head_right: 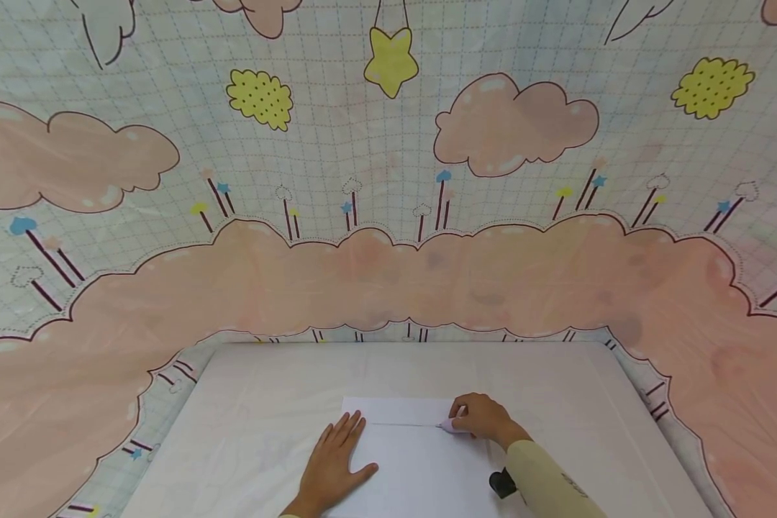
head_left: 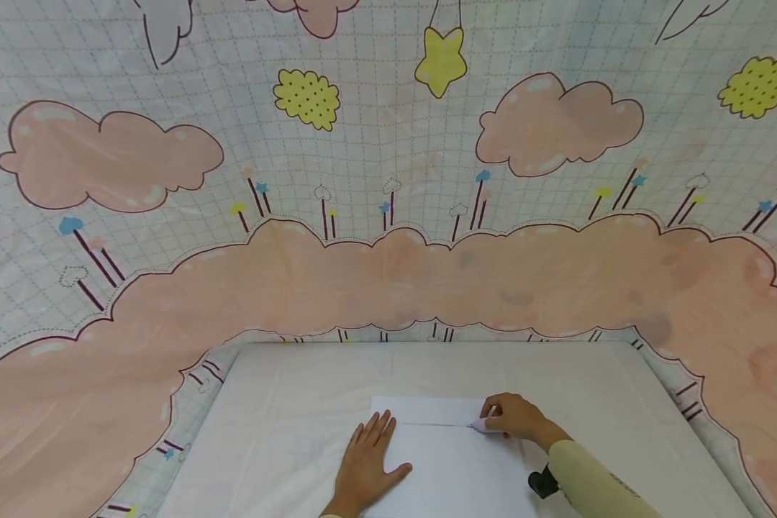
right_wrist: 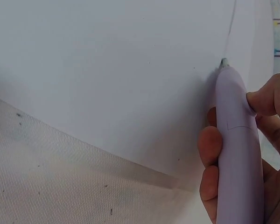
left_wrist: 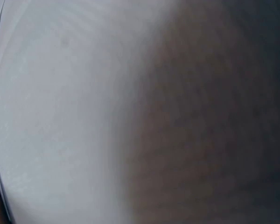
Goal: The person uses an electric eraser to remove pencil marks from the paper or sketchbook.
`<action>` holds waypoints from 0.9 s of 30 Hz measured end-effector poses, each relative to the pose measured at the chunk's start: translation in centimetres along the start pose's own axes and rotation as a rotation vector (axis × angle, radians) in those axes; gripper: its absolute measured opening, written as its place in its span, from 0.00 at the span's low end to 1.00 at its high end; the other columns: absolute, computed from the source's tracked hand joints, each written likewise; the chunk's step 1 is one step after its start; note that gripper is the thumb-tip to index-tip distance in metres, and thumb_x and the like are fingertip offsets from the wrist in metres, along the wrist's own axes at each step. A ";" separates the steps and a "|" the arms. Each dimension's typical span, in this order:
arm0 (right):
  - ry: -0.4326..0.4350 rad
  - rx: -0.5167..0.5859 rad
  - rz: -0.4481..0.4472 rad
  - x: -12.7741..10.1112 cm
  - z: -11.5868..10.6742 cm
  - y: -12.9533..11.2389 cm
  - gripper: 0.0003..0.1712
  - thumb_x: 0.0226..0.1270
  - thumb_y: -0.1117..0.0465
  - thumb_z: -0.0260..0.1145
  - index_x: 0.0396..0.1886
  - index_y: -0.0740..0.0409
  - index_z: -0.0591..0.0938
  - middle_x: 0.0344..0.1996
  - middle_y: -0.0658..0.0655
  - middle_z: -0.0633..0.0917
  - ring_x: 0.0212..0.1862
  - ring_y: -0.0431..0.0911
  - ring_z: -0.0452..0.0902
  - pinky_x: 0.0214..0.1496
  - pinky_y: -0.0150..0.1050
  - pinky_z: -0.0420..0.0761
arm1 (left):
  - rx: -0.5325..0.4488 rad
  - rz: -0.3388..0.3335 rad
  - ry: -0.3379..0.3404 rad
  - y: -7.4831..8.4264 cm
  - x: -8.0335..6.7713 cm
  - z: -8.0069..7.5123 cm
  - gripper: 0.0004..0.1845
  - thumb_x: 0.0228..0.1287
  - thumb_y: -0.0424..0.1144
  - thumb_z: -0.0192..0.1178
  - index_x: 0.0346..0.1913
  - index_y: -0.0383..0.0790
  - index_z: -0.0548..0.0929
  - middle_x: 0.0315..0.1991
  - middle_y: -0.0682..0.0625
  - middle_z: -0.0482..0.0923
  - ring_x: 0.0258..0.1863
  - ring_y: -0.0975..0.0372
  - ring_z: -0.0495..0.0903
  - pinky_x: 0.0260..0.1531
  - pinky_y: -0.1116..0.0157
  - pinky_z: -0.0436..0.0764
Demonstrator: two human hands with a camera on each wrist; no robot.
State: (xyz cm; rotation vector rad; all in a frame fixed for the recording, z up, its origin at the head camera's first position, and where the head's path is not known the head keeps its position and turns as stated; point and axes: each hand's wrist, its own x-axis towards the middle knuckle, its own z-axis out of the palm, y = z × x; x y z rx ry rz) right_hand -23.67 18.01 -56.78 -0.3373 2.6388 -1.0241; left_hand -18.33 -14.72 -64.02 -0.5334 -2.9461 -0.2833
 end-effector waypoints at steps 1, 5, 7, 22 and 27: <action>0.001 0.001 -0.001 0.0 0.0 0.0 0.04 0.60 0.60 0.70 0.34 0.52 0.84 0.25 0.49 0.78 0.23 0.42 0.74 0.24 0.35 0.73 | 0.003 0.001 0.002 0.0 0.0 0.0 0.50 0.59 0.79 0.42 0.74 0.47 0.64 0.77 0.53 0.58 0.76 0.56 0.56 0.74 0.53 0.56; -0.001 0.002 0.002 0.3 0.2 -0.2 0.04 0.60 0.60 0.69 0.35 0.51 0.84 0.25 0.49 0.78 0.22 0.42 0.73 0.23 0.34 0.72 | 0.003 0.003 0.005 0.0 0.0 0.0 0.50 0.59 0.79 0.42 0.74 0.47 0.64 0.77 0.53 0.58 0.76 0.56 0.56 0.74 0.52 0.57; -0.006 0.006 0.006 0.4 0.3 -0.3 0.04 0.60 0.60 0.69 0.35 0.51 0.84 0.25 0.49 0.78 0.22 0.41 0.73 0.23 0.33 0.72 | -0.001 0.005 0.007 0.0 0.0 0.0 0.50 0.59 0.78 0.42 0.75 0.47 0.64 0.77 0.53 0.58 0.76 0.56 0.56 0.74 0.52 0.57; -0.024 0.025 0.004 1.3 1.1 -1.2 0.03 0.61 0.60 0.69 0.35 0.51 0.85 0.26 0.48 0.78 0.21 0.41 0.73 0.22 0.32 0.72 | -0.009 0.007 0.014 0.0 0.0 0.0 0.49 0.59 0.78 0.43 0.74 0.47 0.65 0.76 0.53 0.58 0.76 0.55 0.57 0.73 0.52 0.57; -0.032 0.031 -0.006 1.5 1.4 -1.4 0.04 0.62 0.60 0.69 0.36 0.51 0.85 0.27 0.48 0.79 0.21 0.40 0.73 0.23 0.32 0.72 | -0.014 0.007 0.014 0.0 0.0 0.0 0.49 0.59 0.78 0.43 0.74 0.47 0.65 0.77 0.53 0.58 0.76 0.56 0.56 0.73 0.52 0.57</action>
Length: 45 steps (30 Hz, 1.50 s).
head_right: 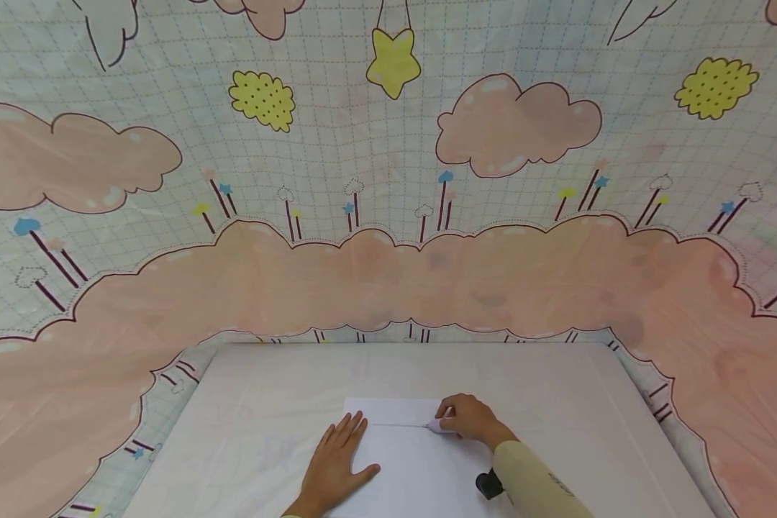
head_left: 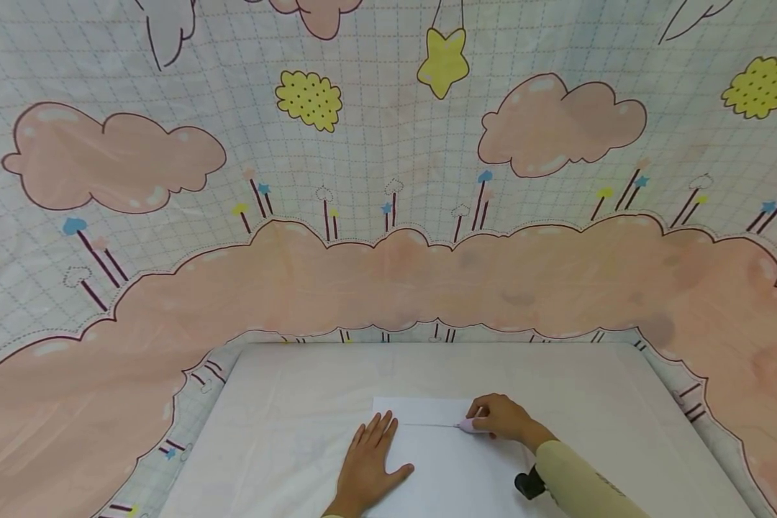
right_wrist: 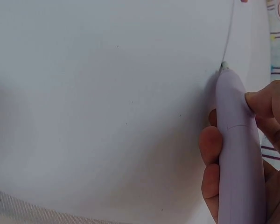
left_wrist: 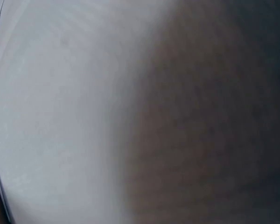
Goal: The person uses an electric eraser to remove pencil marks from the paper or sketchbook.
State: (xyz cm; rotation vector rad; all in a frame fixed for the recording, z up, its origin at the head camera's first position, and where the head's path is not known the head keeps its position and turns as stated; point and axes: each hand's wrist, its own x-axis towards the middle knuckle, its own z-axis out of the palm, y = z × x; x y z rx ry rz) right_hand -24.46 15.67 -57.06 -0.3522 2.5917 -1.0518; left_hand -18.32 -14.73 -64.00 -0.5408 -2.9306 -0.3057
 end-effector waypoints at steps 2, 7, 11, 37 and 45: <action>-0.005 0.005 -0.013 0.0 0.0 -0.1 0.04 0.63 0.60 0.68 0.37 0.52 0.85 0.27 0.48 0.79 0.21 0.40 0.74 0.23 0.32 0.72 | 0.004 -0.003 -0.004 0.0 0.0 0.0 0.49 0.59 0.78 0.42 0.75 0.47 0.64 0.77 0.54 0.57 0.76 0.56 0.56 0.74 0.52 0.57; -0.007 0.029 -0.030 0.0 0.1 -0.3 0.05 0.63 0.61 0.69 0.38 0.53 0.86 0.28 0.49 0.80 0.22 0.42 0.74 0.23 0.34 0.73 | 0.012 -0.005 -0.005 0.0 0.0 0.0 0.49 0.59 0.78 0.42 0.75 0.48 0.64 0.77 0.55 0.56 0.76 0.56 0.55 0.74 0.52 0.57; -0.008 0.034 -0.024 0.1 0.1 -0.3 0.06 0.63 0.61 0.69 0.39 0.54 0.87 0.28 0.50 0.80 0.22 0.42 0.74 0.24 0.34 0.74 | 0.010 -0.002 -0.004 0.0 0.0 0.1 0.49 0.60 0.78 0.42 0.75 0.47 0.64 0.77 0.54 0.57 0.76 0.56 0.55 0.74 0.51 0.57; -0.034 0.076 -0.044 0.1 0.0 0.0 0.08 0.60 0.62 0.69 0.39 0.56 0.87 0.28 0.50 0.80 0.21 0.42 0.74 0.23 0.32 0.72 | 0.018 -0.006 -0.003 0.1 0.0 -0.2 0.49 0.59 0.78 0.43 0.74 0.48 0.65 0.77 0.54 0.57 0.76 0.56 0.56 0.74 0.52 0.57; -0.030 0.069 -0.043 -0.2 -0.1 -0.2 0.08 0.60 0.62 0.68 0.39 0.57 0.87 0.28 0.51 0.80 0.22 0.44 0.75 0.23 0.33 0.72 | 0.024 -0.002 -0.002 0.1 0.0 -0.2 0.49 0.59 0.78 0.44 0.74 0.47 0.66 0.76 0.54 0.58 0.76 0.56 0.57 0.73 0.52 0.58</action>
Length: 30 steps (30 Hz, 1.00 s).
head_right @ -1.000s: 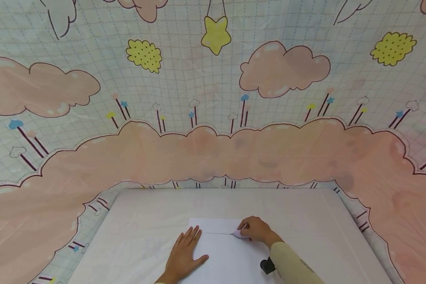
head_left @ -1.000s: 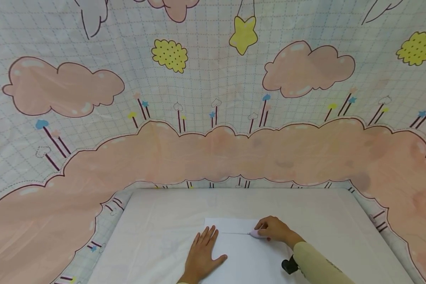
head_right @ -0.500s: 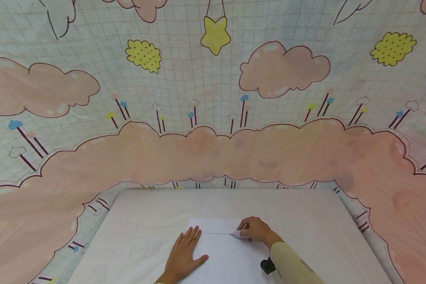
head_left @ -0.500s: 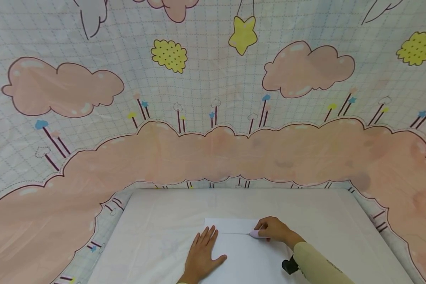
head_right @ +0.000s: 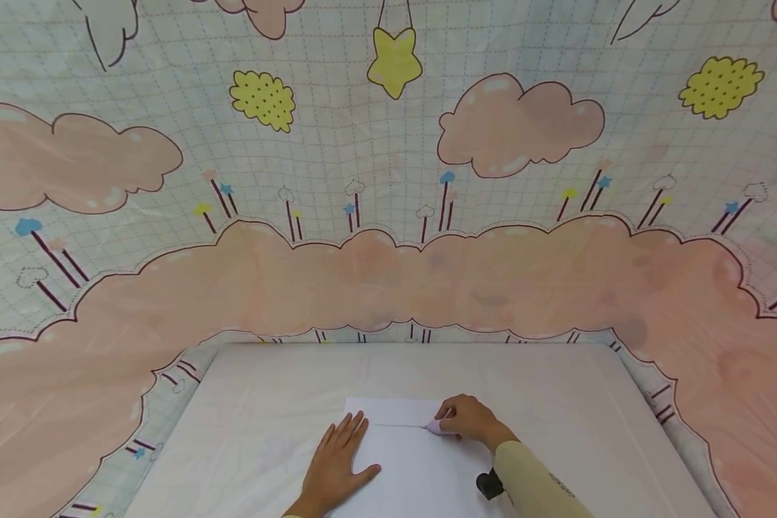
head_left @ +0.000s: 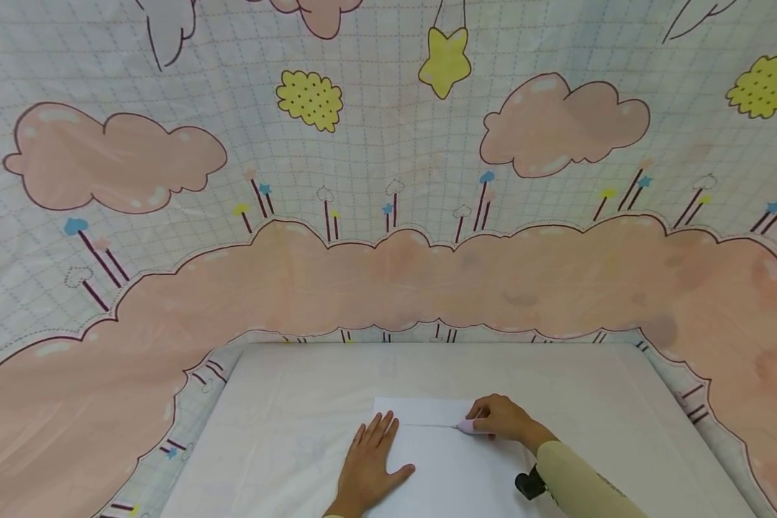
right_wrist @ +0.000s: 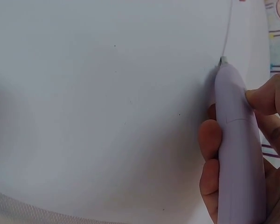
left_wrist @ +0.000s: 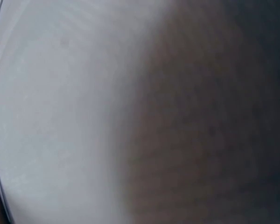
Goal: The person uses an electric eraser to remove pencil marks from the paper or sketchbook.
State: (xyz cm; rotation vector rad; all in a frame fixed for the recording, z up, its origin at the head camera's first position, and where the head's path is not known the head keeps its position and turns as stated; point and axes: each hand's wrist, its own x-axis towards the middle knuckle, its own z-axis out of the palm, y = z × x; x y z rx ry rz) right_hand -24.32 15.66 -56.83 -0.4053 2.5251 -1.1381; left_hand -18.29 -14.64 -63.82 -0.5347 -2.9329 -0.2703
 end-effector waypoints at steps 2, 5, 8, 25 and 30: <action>0.000 -0.003 -0.004 -0.1 -0.1 0.0 0.08 0.60 0.63 0.68 0.39 0.58 0.86 0.28 0.51 0.81 0.23 0.44 0.75 0.24 0.33 0.73 | -0.007 -0.002 -0.001 0.0 0.0 0.0 0.49 0.59 0.78 0.43 0.74 0.47 0.65 0.77 0.54 0.58 0.76 0.56 0.56 0.74 0.52 0.58; 0.000 -0.005 -0.007 -0.3 -0.4 0.0 0.08 0.60 0.63 0.68 0.39 0.59 0.86 0.28 0.51 0.81 0.23 0.44 0.75 0.24 0.33 0.73 | -0.007 -0.003 -0.004 -0.1 0.1 0.0 0.49 0.59 0.78 0.43 0.74 0.47 0.65 0.77 0.54 0.57 0.76 0.56 0.56 0.74 0.52 0.57; 0.002 -0.006 -0.005 -0.4 -0.5 0.2 0.09 0.60 0.63 0.68 0.40 0.59 0.86 0.28 0.51 0.81 0.22 0.44 0.75 0.24 0.34 0.73 | 0.005 -0.002 -0.007 -0.1 0.1 0.1 0.49 0.59 0.79 0.42 0.74 0.48 0.65 0.77 0.54 0.57 0.76 0.56 0.56 0.74 0.52 0.57; 0.001 0.021 0.016 0.2 0.1 0.1 0.08 0.61 0.61 0.68 0.39 0.57 0.86 0.28 0.50 0.81 0.23 0.43 0.75 0.24 0.33 0.75 | -0.004 -0.001 -0.005 0.1 0.0 0.0 0.49 0.59 0.78 0.44 0.74 0.47 0.66 0.76 0.54 0.58 0.76 0.57 0.57 0.73 0.52 0.58; 0.005 0.035 0.015 0.1 0.0 -0.1 0.08 0.59 0.63 0.68 0.38 0.59 0.86 0.28 0.51 0.81 0.24 0.44 0.75 0.25 0.35 0.76 | -0.002 -0.005 0.000 0.0 0.0 -0.1 0.49 0.59 0.78 0.44 0.74 0.47 0.66 0.76 0.54 0.58 0.76 0.56 0.57 0.73 0.52 0.58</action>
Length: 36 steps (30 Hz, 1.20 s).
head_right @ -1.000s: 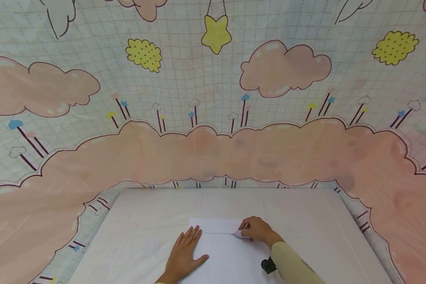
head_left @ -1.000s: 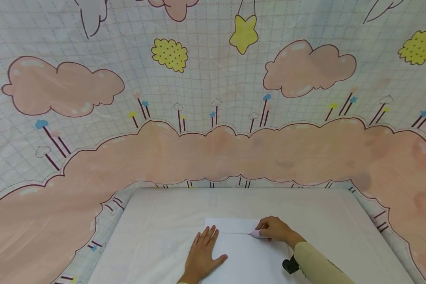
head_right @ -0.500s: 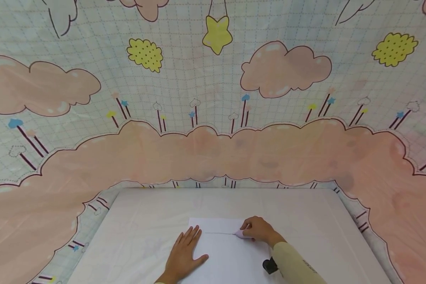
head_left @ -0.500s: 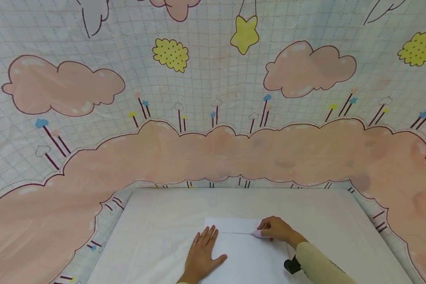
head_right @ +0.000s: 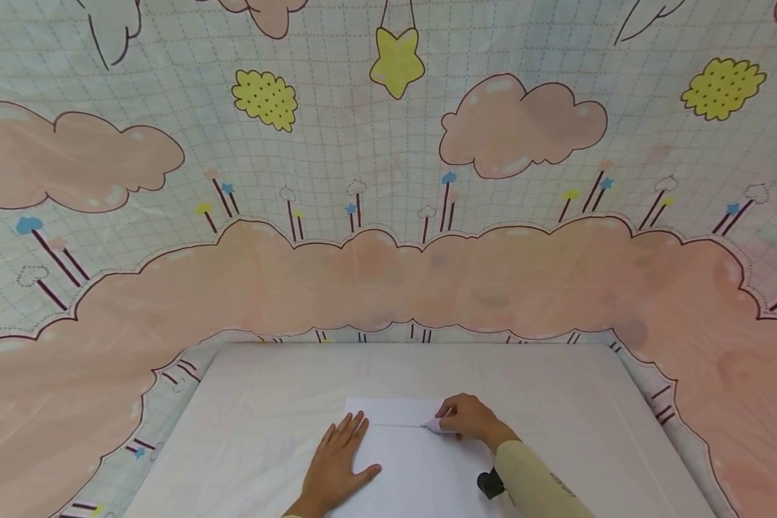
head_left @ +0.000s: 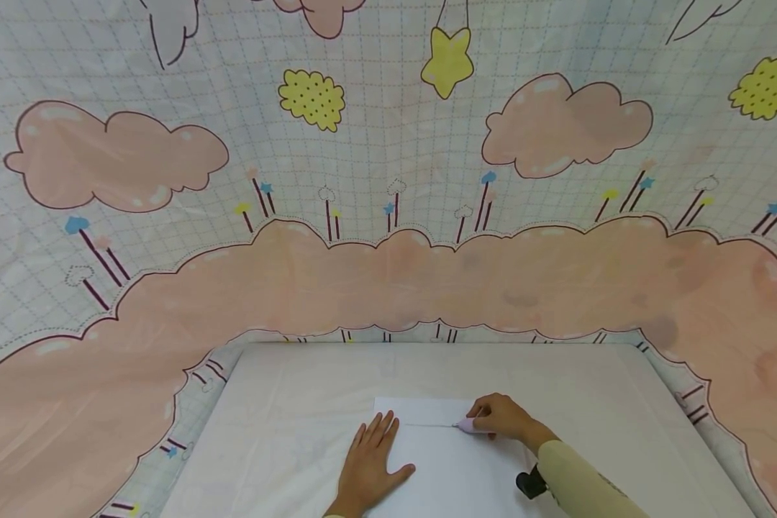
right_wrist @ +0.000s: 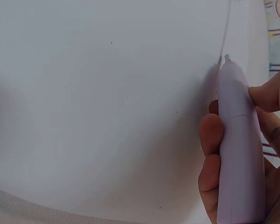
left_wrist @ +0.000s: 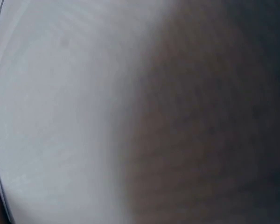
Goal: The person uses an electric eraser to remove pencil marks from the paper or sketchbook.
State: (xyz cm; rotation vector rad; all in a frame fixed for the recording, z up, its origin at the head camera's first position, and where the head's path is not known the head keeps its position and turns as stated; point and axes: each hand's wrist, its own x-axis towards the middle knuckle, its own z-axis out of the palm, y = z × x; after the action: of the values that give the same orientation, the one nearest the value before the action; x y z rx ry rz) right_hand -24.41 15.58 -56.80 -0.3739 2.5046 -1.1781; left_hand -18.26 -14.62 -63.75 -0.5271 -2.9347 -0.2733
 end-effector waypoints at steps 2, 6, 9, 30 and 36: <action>-0.003 0.004 -0.010 -0.1 0.0 0.0 0.08 0.59 0.64 0.68 0.38 0.60 0.86 0.28 0.51 0.81 0.24 0.44 0.75 0.24 0.35 0.76 | -0.001 -0.002 -0.001 0.0 0.0 0.0 0.49 0.59 0.78 0.44 0.74 0.48 0.66 0.76 0.55 0.58 0.76 0.57 0.57 0.74 0.53 0.57; -0.010 0.000 -0.027 0.0 0.0 0.0 0.07 0.60 0.65 0.67 0.38 0.60 0.86 0.27 0.51 0.81 0.23 0.44 0.75 0.24 0.34 0.75 | -0.007 -0.006 -0.006 0.0 0.0 -0.1 0.49 0.59 0.78 0.44 0.74 0.48 0.65 0.76 0.54 0.58 0.76 0.56 0.56 0.74 0.53 0.57; -0.012 -0.005 -0.034 0.0 0.0 0.1 0.07 0.60 0.65 0.67 0.38 0.60 0.86 0.26 0.51 0.80 0.23 0.44 0.75 0.23 0.33 0.75 | -0.014 -0.007 -0.006 0.0 0.1 -0.1 0.49 0.59 0.78 0.45 0.74 0.47 0.65 0.76 0.54 0.58 0.76 0.56 0.56 0.74 0.52 0.57; -0.010 -0.011 -0.030 -0.2 -0.1 0.2 0.08 0.61 0.63 0.67 0.39 0.60 0.86 0.28 0.51 0.81 0.24 0.44 0.76 0.24 0.33 0.75 | -0.015 -0.007 -0.019 -0.2 0.0 0.2 0.50 0.59 0.79 0.41 0.75 0.48 0.64 0.77 0.54 0.56 0.76 0.56 0.55 0.74 0.51 0.56; -0.003 -0.016 -0.017 -0.3 -0.1 0.1 0.08 0.60 0.62 0.68 0.38 0.60 0.86 0.27 0.51 0.81 0.24 0.45 0.76 0.24 0.35 0.75 | -0.018 -0.002 -0.007 -0.1 0.1 0.1 0.49 0.59 0.78 0.43 0.74 0.48 0.65 0.77 0.54 0.57 0.76 0.56 0.56 0.74 0.51 0.57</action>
State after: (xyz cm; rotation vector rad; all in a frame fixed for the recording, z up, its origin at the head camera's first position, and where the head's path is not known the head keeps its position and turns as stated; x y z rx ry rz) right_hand -24.16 15.83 -56.78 -0.4014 2.5145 -1.1643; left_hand -18.37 -14.63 -63.84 -0.5280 -2.9421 -0.2987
